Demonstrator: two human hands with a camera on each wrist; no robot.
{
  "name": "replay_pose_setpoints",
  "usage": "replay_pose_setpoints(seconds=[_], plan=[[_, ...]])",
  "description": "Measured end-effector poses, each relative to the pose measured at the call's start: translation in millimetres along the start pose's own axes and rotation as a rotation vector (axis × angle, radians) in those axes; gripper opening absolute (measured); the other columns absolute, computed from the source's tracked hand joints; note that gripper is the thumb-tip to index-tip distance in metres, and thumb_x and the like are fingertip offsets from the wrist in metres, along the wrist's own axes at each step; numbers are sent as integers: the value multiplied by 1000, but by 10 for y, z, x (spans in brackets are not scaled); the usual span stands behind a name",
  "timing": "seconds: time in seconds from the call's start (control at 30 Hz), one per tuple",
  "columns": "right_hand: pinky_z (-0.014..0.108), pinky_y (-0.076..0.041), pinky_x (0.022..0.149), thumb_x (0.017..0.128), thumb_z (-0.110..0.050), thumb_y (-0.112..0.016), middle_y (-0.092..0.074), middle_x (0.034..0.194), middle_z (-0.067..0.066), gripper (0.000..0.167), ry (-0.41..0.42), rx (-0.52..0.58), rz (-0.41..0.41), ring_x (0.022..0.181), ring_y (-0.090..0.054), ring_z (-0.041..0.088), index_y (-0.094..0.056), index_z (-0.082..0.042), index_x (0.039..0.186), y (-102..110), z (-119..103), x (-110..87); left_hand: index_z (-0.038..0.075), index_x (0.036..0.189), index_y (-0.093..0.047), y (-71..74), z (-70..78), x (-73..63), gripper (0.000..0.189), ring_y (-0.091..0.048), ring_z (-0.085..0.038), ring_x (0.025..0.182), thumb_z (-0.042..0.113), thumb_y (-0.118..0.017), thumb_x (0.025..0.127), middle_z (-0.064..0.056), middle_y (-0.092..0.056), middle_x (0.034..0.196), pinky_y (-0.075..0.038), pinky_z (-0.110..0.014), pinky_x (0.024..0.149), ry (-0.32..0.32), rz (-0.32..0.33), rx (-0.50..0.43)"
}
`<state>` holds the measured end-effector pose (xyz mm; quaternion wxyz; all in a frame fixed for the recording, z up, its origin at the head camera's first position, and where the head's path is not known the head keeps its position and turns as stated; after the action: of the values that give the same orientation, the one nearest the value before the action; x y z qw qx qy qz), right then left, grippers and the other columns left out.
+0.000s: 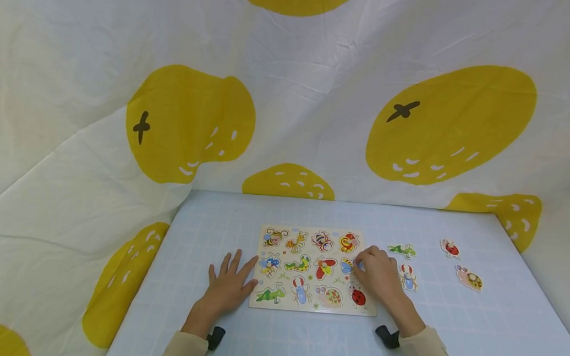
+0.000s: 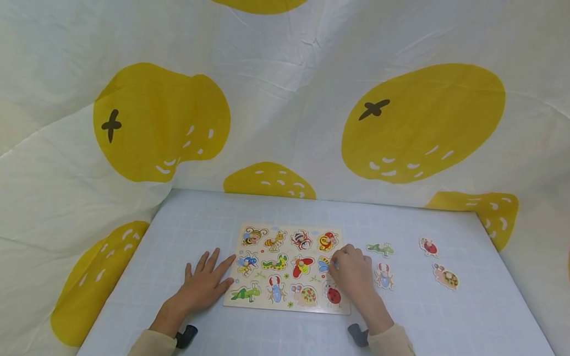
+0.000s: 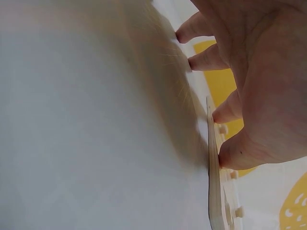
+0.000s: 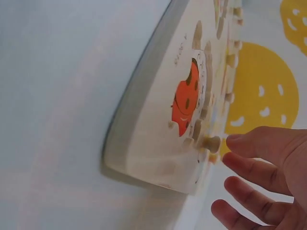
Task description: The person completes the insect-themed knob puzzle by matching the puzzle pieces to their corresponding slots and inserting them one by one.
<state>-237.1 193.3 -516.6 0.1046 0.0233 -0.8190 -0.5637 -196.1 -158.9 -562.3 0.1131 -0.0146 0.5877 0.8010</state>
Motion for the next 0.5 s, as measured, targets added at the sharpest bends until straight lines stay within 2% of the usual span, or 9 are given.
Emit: replay_pose_setpoints(seconds=[0.23, 0.5], plan=[[57, -44, 85, 85, -18, -80, -64, 103, 10, 13, -10, 12, 40, 99, -60, 34, -75, -8, 91, 89, 8, -52, 26, 156, -37, -1, 3, -3, 61, -7, -46, 149, 47, -55, 101, -19, -16, 164, -3, -77, 107, 2, 0, 0], [58, -45, 82, 83, -16, -82, -65, 100, 12, 13, 15, 26, 108, 98, -62, 34, -75, -7, 88, 176, 61, -96, 26, 156, -37, -9, -3, 0, 61, -6, -46, 149, 46, -55, 101, -19, -16, 164, -2, -77, 107, 1, 0, -10]])
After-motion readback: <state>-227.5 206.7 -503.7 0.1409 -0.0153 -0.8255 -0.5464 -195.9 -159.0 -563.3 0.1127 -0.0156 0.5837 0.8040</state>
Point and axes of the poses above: each hand's wrist, its own x-axis towards the middle knuckle, its own y-axis out of the back of the hand, z = x × y, the point moved 7 cm from there along x, towards the middle knuckle
